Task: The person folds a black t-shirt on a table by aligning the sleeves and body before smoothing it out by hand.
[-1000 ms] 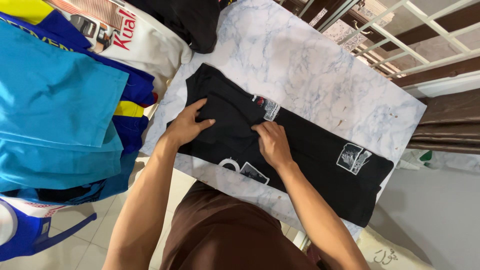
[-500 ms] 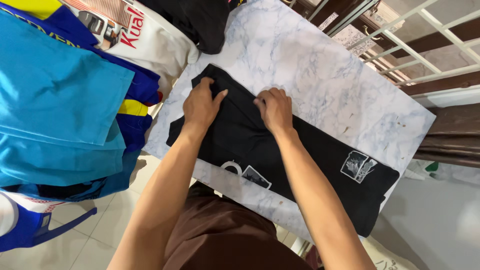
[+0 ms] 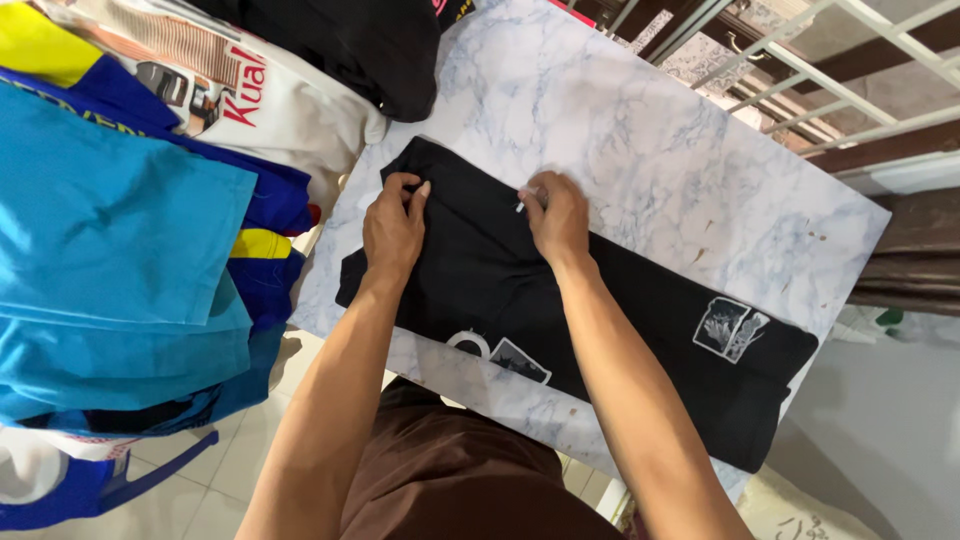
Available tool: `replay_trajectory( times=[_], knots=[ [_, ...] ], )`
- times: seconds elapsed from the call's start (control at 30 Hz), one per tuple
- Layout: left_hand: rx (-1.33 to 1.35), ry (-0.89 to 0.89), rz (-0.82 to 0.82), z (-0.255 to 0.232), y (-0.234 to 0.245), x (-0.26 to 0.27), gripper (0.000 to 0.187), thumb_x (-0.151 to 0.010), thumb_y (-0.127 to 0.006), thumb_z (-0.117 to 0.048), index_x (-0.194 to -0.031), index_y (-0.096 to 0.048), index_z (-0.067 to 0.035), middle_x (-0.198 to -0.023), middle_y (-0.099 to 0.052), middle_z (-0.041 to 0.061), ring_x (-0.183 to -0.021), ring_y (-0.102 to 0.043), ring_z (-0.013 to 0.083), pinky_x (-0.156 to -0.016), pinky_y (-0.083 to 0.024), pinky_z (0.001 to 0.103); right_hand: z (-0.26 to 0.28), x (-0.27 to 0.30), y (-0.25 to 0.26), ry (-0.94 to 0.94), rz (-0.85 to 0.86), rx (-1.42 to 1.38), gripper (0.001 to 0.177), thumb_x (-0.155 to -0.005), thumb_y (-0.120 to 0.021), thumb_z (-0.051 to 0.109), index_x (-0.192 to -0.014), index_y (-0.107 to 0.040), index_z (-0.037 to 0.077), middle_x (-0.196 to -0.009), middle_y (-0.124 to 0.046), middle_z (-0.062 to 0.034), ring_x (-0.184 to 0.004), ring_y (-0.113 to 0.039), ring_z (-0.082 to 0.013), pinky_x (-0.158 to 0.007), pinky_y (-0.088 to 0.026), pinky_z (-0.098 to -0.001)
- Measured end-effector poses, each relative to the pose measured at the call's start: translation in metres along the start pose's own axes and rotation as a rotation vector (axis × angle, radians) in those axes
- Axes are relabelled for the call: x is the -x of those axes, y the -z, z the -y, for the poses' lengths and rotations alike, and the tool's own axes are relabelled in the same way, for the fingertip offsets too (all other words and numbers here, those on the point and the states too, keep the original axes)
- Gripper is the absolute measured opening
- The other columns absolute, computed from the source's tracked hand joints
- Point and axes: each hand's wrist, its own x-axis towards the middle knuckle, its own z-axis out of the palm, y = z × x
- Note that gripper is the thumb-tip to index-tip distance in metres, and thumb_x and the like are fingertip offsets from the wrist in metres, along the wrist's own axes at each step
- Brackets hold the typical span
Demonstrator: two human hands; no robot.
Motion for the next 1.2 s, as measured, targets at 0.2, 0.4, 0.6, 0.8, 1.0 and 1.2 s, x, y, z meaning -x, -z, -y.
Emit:
replay_trajectory(
  times=[0.2, 0.4, 0.6, 0.8, 1.0, 1.2],
  knots=[
    [-0.229, -0.022, 0.156, -0.001, 0.014, 0.002, 0.056, -0.089, -0.078, -0.052, -0.108, -0.069, 0.000, -0.090, -0.072, 0.024, -0.087, -0.070, 0.0413, -0.075, -0.054, 0.049, 0.009, 0.068, 0.049, 0.331, 0.169, -0.022, 0.040, -0.071, -0.067, -0.005, -0.110, -0.068, 0.003, -0.105, -0.067, -0.0158, -0.102, -0.066, -0.0371, -0.086, -0.054, -0.0413],
    [0.030, 0.014, 0.194, 0.009, 0.005, -0.001, 0.048, -0.096, -0.069, -0.044, -0.112, -0.069, 0.001, -0.095, -0.073, 0.026, -0.089, -0.071, 0.0382, -0.081, -0.055, 0.045, 0.002, 0.096, 0.035, 0.242, -0.085, -0.041, 0.015, -0.090, -0.074, 0.000, -0.103, -0.070, 0.007, -0.101, -0.070, -0.0114, -0.090, -0.072, -0.0275, -0.077, -0.058, -0.0334],
    [0.000, -0.051, 0.302, 0.027, 0.023, 0.003, 0.047, -0.091, -0.075, -0.041, -0.113, -0.065, 0.000, -0.098, -0.072, 0.026, -0.093, -0.072, 0.0371, -0.079, -0.055, 0.043, 0.021, 0.126, 0.026, -0.797, 0.126, -0.412, 0.027, -0.096, -0.068, 0.026, -0.094, -0.069, -0.001, -0.079, -0.071, -0.0092, -0.056, -0.070, -0.0114, -0.049, -0.053, -0.0318],
    [-0.007, -0.057, 0.285, 0.021, 0.028, 0.017, 0.045, -0.099, -0.070, -0.039, -0.119, -0.063, 0.001, -0.098, -0.072, 0.028, -0.094, -0.071, 0.0415, -0.080, -0.054, 0.045, 0.021, 0.123, -0.010, -0.608, 0.167, -0.467, 0.039, -0.096, -0.068, 0.030, -0.077, -0.064, -0.004, -0.067, -0.068, -0.0128, -0.046, -0.061, -0.0141, -0.044, -0.046, -0.0272],
    [-0.092, -0.034, 0.306, 0.021, 0.033, 0.015, 0.051, -0.091, -0.074, -0.044, -0.111, -0.068, 0.002, -0.098, -0.073, 0.027, -0.092, -0.072, 0.0410, -0.080, -0.055, 0.046, 0.011, 0.127, 0.014, -0.718, 0.347, -0.289, 0.043, -0.093, -0.073, 0.035, -0.072, -0.061, -0.001, -0.061, -0.062, -0.0080, -0.044, -0.058, -0.0126, -0.040, -0.045, -0.0277],
    [-0.071, -0.059, 0.129, 0.014, 0.001, 0.001, 0.047, -0.096, -0.073, -0.045, -0.110, -0.072, 0.000, -0.101, -0.075, 0.024, -0.096, -0.072, 0.0405, -0.084, -0.056, 0.045, 0.009, 0.129, 0.012, -0.830, 0.511, -0.565, 0.041, -0.097, -0.072, 0.030, -0.075, -0.060, -0.002, -0.062, -0.058, -0.0074, -0.046, -0.050, -0.0121, -0.040, -0.040, -0.0292]
  ],
)
